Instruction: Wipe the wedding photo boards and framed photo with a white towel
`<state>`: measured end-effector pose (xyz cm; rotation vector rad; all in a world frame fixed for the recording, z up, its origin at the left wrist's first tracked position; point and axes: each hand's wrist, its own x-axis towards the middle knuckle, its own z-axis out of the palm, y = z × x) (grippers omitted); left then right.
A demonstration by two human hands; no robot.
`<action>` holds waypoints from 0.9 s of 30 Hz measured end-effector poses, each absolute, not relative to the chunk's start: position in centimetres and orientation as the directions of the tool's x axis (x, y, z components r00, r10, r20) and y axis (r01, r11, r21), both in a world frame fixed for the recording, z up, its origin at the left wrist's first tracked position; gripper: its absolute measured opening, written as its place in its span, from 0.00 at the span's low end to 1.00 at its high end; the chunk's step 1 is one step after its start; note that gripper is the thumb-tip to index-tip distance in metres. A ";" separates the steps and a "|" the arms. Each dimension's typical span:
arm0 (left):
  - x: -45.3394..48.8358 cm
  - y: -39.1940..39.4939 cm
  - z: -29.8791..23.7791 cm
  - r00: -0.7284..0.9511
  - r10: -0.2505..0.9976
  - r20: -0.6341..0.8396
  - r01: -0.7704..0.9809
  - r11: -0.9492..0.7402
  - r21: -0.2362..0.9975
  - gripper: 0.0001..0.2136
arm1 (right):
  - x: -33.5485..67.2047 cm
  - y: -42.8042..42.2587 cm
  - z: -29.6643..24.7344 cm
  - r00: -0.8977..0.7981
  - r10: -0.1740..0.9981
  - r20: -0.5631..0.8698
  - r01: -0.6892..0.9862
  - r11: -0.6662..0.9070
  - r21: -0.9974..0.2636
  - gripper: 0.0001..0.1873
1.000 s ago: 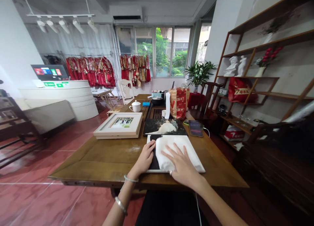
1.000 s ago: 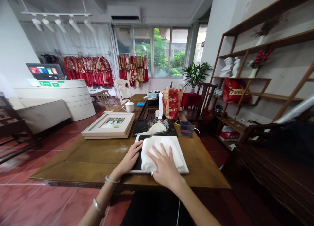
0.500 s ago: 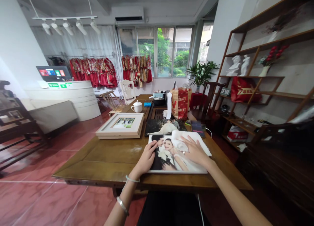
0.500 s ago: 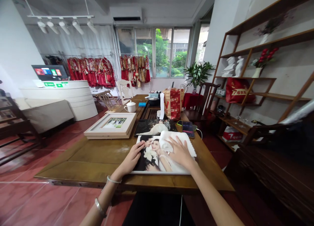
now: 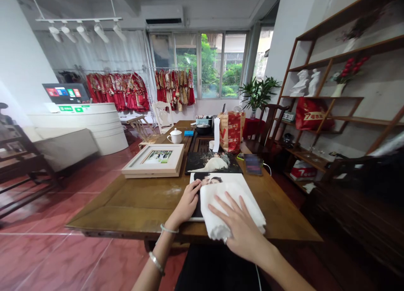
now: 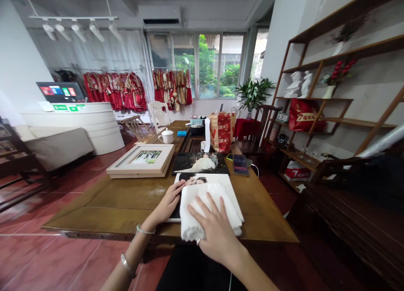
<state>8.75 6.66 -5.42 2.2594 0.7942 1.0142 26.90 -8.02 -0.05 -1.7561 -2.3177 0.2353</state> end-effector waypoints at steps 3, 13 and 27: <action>8.8 6.7 -5.4 0.543 0.701 0.462 0.284 -0.671 0.685 0.21 | 28.5 -9.4 0.0 -0.274 0.959 0.079 0.915 0.285 -0.286 0.44; 8.7 6.6 -5.1 0.564 0.706 0.428 0.305 -0.660 0.687 0.22 | 34.4 0.0 0.5 -0.074 0.994 0.078 0.952 0.093 -0.292 0.33; 8.8 6.6 -5.3 0.544 0.707 0.452 0.310 -0.669 0.675 0.21 | 33.2 -5.8 -1.2 -0.170 0.972 0.163 0.956 0.203 -0.213 0.39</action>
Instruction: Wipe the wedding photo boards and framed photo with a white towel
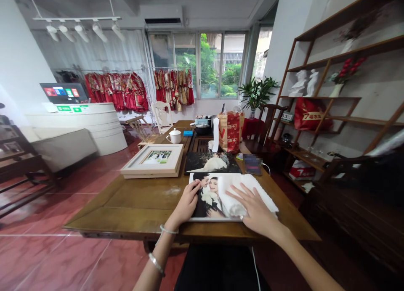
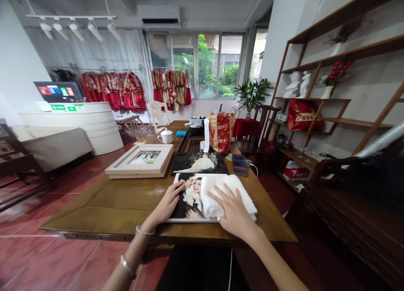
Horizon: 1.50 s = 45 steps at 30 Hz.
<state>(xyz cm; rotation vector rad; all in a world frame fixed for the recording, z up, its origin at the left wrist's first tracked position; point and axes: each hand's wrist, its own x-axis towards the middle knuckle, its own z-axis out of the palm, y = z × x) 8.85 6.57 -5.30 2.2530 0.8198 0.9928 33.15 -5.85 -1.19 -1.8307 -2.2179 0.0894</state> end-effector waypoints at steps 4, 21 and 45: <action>8.9 6.6 -5.4 0.546 0.701 0.459 0.315 -0.679 0.663 0.22 | 33.0 -9.8 -1.4 -0.227 0.964 0.137 0.942 0.253 -0.222 0.43; 8.6 6.9 -5.4 0.577 0.688 0.439 0.322 -0.687 0.652 0.22 | 32.9 3.6 0.5 -0.075 0.991 0.112 0.952 0.104 -0.288 0.32; 8.8 7.1 -5.8 0.565 0.691 0.450 0.319 -0.686 0.653 0.22 | 31.0 -1.0 0.7 -0.119 0.991 0.060 0.954 0.131 -0.269 0.35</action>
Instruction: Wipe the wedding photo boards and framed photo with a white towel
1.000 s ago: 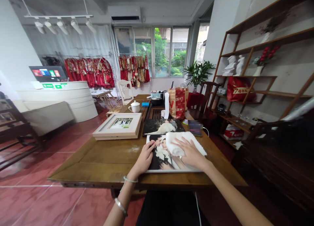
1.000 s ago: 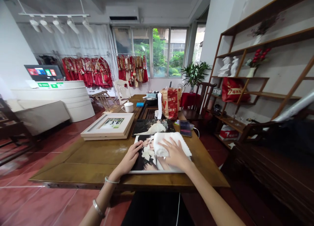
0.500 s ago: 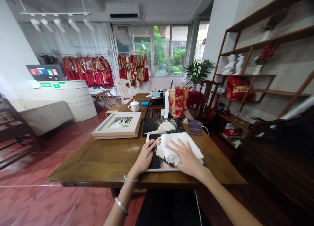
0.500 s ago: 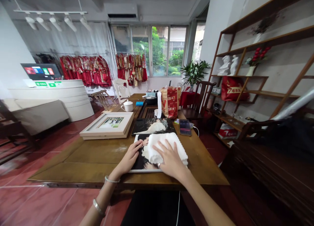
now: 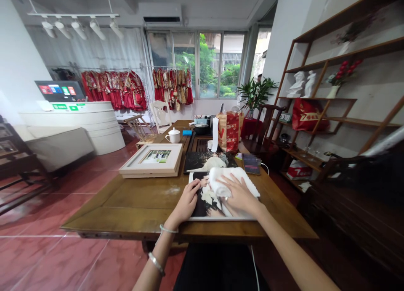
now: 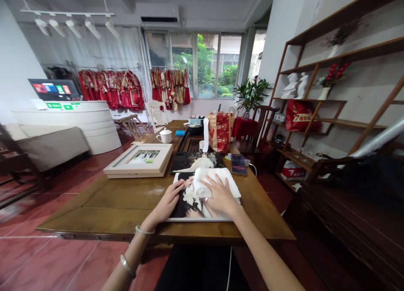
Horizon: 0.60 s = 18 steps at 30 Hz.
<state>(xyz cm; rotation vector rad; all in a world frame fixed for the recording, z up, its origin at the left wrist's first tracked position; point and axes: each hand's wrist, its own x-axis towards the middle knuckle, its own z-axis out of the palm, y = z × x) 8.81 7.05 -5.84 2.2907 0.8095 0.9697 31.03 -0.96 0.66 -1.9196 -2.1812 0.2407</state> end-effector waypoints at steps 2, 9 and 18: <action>8.8 7.0 -5.7 0.569 0.686 0.453 0.308 -0.689 0.656 0.22 | 30.9 1.2 0.9 -0.057 0.996 0.061 0.963 0.071 -0.260 0.33; 8.7 6.7 -5.3 0.560 0.685 0.465 0.290 -0.688 0.665 0.22 | 28.8 1.5 0.7 0.008 0.995 0.100 0.975 0.014 -0.222 0.35; 8.9 6.7 -5.6 0.541 0.701 0.464 0.308 -0.679 0.666 0.22 | 26.8 -9.3 -0.2 -0.224 0.967 0.121 0.928 0.250 -0.278 0.35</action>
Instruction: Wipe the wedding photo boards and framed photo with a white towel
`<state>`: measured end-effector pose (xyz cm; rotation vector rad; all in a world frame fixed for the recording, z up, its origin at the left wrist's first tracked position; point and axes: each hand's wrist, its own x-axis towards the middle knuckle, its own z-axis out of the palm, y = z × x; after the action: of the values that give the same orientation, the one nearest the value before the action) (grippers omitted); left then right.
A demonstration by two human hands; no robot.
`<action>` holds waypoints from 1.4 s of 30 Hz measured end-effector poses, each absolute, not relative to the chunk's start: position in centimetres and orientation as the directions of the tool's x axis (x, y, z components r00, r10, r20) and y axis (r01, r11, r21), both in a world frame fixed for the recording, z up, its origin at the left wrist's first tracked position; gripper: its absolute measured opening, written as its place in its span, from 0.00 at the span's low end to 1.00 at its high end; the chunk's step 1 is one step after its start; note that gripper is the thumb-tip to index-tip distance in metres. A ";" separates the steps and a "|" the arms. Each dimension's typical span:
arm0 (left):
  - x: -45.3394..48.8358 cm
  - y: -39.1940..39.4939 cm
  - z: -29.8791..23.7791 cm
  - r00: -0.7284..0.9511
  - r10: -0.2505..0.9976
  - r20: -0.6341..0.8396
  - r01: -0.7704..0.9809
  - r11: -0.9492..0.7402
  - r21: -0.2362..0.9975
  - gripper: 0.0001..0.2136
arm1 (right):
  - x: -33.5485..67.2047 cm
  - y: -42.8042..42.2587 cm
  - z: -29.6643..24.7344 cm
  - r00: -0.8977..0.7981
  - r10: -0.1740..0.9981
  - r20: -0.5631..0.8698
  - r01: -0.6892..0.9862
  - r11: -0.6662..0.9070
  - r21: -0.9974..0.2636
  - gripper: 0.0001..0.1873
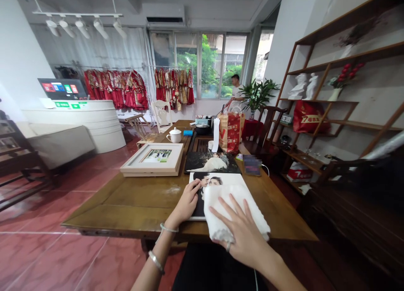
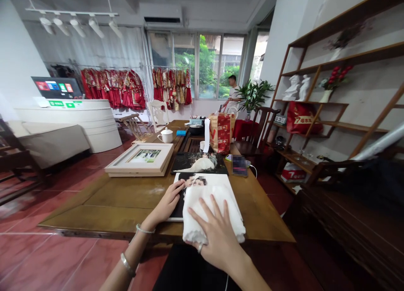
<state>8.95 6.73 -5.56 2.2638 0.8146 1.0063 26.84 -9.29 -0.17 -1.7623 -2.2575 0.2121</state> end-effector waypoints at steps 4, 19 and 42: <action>8.9 6.7 -5.5 0.546 0.702 0.457 0.302 -0.674 0.674 0.22 | 28.0 -9.0 0.4 -0.211 0.971 0.113 0.919 0.236 -0.316 0.32; 8.8 6.7 -5.4 0.534 0.707 0.464 0.265 -0.661 0.702 0.19 | 24.2 -4.3 0.1 -0.051 0.986 0.156 0.965 0.089 -0.246 0.32; 8.7 6.8 -5.2 0.574 0.689 0.442 0.309 -0.682 0.663 0.21 | 29.3 3.9 2.4 0.069 0.998 0.005 0.926 -0.062 -0.373 0.36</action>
<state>8.74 6.84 -5.22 2.2810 0.7961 0.9579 29.28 3.89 2.38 -2.0722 -1.9365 0.3694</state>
